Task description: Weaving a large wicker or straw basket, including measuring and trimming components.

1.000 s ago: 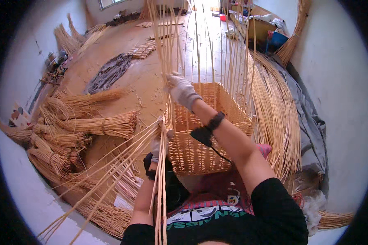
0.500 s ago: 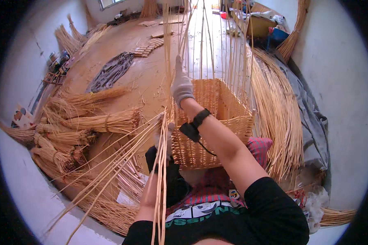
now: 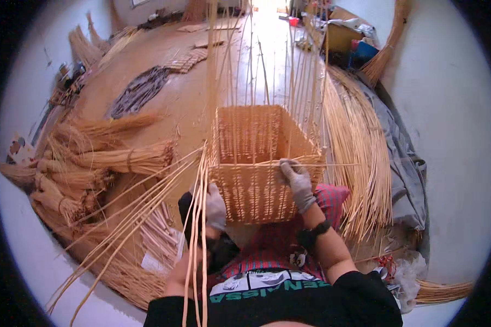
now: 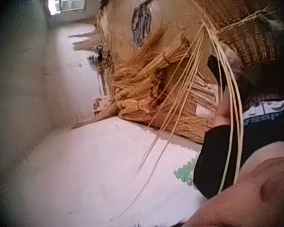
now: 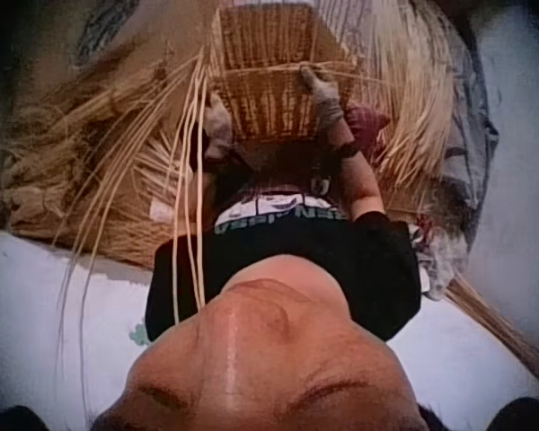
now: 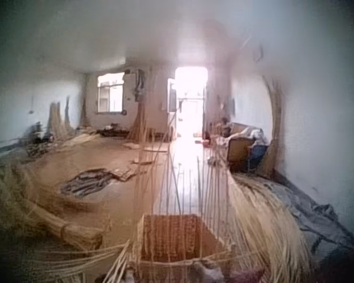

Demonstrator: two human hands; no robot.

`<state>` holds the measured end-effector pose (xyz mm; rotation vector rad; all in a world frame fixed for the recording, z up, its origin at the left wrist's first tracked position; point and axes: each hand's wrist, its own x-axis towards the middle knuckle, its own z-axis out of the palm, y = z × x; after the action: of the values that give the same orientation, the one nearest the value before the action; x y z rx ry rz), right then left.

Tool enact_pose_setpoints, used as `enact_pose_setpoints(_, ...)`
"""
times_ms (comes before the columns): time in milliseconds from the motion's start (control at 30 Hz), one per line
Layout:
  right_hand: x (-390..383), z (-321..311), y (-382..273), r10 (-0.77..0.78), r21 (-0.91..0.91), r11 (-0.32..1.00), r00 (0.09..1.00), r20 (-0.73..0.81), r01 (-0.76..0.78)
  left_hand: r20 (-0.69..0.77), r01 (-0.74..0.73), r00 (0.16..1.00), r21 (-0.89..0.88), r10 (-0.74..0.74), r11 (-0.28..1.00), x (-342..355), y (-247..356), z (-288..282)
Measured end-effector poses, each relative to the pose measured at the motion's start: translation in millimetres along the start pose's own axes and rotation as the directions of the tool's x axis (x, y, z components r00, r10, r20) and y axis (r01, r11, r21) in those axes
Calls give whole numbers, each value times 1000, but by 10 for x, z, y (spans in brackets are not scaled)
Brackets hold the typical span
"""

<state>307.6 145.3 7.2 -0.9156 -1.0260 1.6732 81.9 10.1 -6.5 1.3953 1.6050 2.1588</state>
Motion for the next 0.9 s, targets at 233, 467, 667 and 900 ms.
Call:
enact_pose_setpoints(233, -35, 374, 202, -296, -99, 953, 947, -128, 285, 440, 674, 614, 138, -655, 725, 718, 22, 342)
enact_pose_setpoints(467, 622, 1487, -1010, -526, -705, 437, 794, 304, 559, 359, 657, 661, 147, -659, 739, 645, -74, 425)
enact_pose_setpoints(667, -24, -257, -184, -438, -190, 866, 885, 159, 463, 204, 187, 941, 348, -269, 919, 547, -28, 457)
enact_pose_setpoints(900, -63, -123, -778, -79, -384, 923, 978, -191, 0, 512, 348, 610, 513, -605, 785, 592, 269, 1279)
